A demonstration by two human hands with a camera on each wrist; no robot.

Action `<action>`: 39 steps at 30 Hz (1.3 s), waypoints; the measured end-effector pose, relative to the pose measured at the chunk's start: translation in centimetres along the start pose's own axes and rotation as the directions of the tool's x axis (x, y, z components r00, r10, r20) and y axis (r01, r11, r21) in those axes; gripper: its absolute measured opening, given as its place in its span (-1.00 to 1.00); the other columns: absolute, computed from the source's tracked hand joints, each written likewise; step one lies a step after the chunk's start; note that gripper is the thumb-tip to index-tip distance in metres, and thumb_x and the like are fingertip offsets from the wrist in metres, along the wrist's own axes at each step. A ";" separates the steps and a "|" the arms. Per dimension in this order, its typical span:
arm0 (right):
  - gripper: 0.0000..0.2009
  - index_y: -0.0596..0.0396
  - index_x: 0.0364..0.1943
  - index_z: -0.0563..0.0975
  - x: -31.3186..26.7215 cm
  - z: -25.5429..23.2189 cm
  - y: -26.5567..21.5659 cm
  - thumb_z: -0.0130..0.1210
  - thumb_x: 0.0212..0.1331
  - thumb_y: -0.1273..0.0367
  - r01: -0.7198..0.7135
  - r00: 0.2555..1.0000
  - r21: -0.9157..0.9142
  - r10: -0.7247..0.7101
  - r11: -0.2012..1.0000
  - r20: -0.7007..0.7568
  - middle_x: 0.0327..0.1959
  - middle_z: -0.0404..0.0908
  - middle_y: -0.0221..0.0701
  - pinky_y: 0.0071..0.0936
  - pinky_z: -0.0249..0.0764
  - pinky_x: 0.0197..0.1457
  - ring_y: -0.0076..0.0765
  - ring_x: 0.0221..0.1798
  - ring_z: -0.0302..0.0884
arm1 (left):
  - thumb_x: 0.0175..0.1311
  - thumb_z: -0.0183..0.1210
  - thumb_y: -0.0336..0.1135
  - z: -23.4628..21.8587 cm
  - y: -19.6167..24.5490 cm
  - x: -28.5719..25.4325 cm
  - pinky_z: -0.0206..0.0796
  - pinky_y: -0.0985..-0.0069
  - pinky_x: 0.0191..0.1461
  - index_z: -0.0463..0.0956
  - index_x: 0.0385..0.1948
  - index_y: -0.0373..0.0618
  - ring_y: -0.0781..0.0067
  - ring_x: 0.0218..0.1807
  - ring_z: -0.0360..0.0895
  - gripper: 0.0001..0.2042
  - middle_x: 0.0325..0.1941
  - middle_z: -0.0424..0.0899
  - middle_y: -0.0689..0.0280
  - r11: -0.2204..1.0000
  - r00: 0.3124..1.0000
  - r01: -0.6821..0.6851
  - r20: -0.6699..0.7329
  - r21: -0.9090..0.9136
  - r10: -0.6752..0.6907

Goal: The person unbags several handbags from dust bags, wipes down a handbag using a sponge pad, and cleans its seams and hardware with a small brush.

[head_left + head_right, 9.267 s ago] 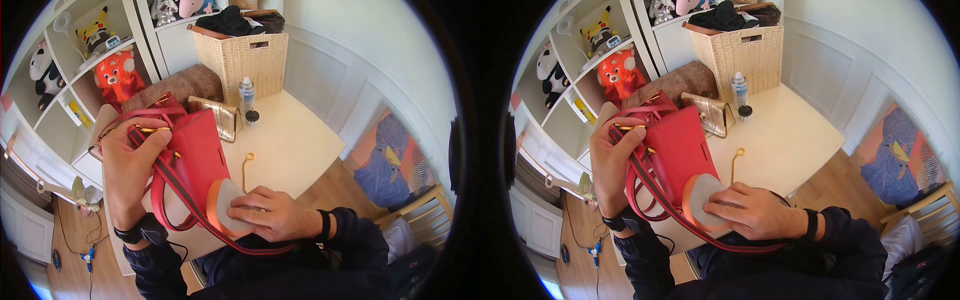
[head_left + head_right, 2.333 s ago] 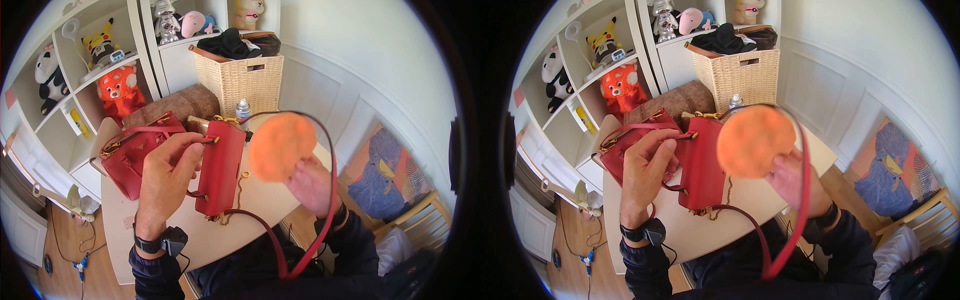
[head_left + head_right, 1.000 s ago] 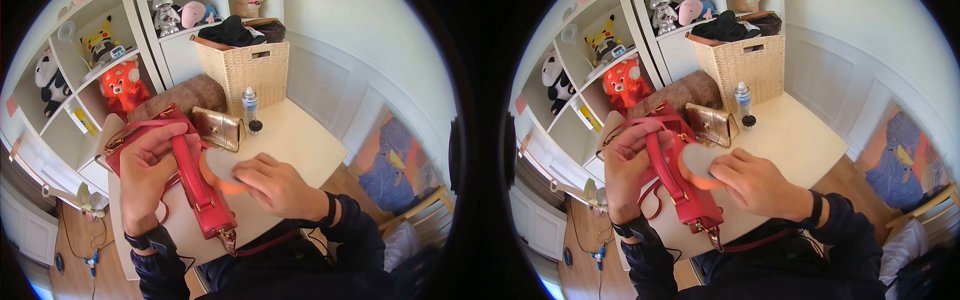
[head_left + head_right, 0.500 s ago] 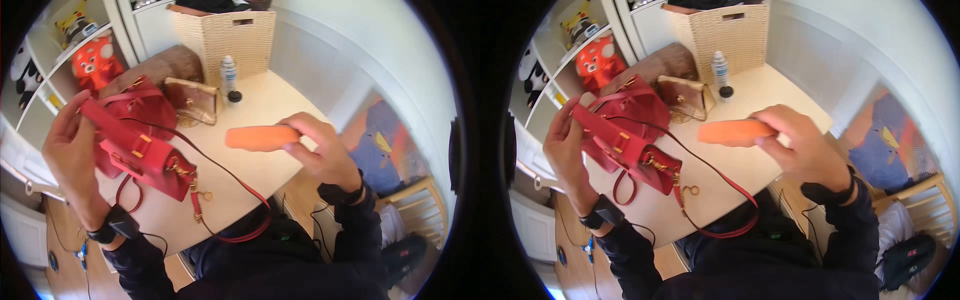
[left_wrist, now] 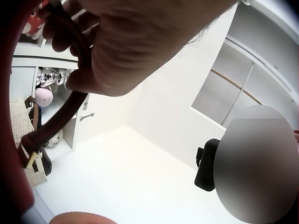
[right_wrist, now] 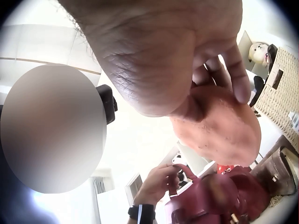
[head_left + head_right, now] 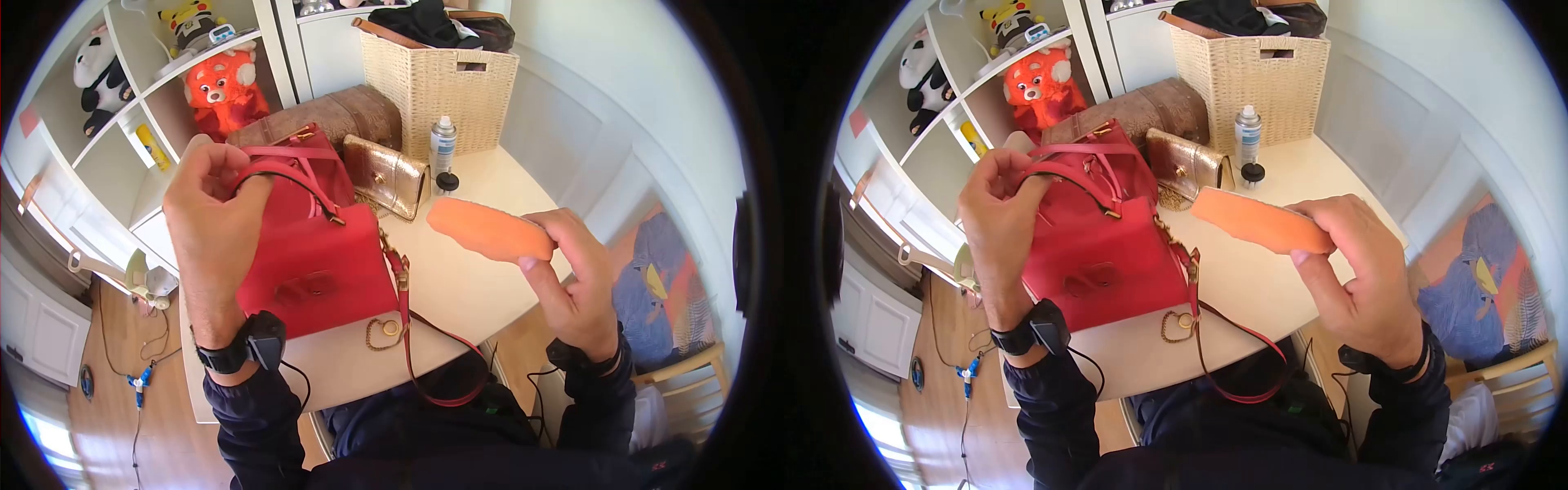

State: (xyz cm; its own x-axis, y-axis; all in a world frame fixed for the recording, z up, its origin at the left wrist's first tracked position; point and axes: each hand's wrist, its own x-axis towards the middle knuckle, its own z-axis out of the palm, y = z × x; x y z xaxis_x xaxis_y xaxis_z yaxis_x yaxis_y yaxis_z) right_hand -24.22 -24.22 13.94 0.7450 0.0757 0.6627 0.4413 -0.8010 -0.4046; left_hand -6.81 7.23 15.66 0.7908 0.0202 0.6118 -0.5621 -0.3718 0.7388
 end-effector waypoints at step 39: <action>-0.55 0.13 0.10 0.64 0.6 11.6 -0.1 0.33 0.03 0.60 0.350 0.930 0.242 -0.367 0.905 0.026 0.14 0.77 -0.32 -0.21 0.67 0.05 0.02 -0.01 0.68 | 0.33 0.33 -0.64 3.3 -3.1 0.8 0.60 0.58 0.09 0.59 0.10 -0.25 0.54 -0.06 0.75 -0.68 -0.05 0.79 0.28 0.624 0.891 0.430 0.420 -0.653 -0.174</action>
State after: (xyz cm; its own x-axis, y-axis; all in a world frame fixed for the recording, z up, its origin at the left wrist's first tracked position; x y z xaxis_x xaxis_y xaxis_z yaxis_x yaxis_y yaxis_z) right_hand -18.08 -17.20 7.08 0.5439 0.3793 0.7485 0.7811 -0.5547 -0.2865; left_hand -3.58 5.36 12.93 0.9038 -0.3075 0.2975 -0.1688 0.3826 0.9084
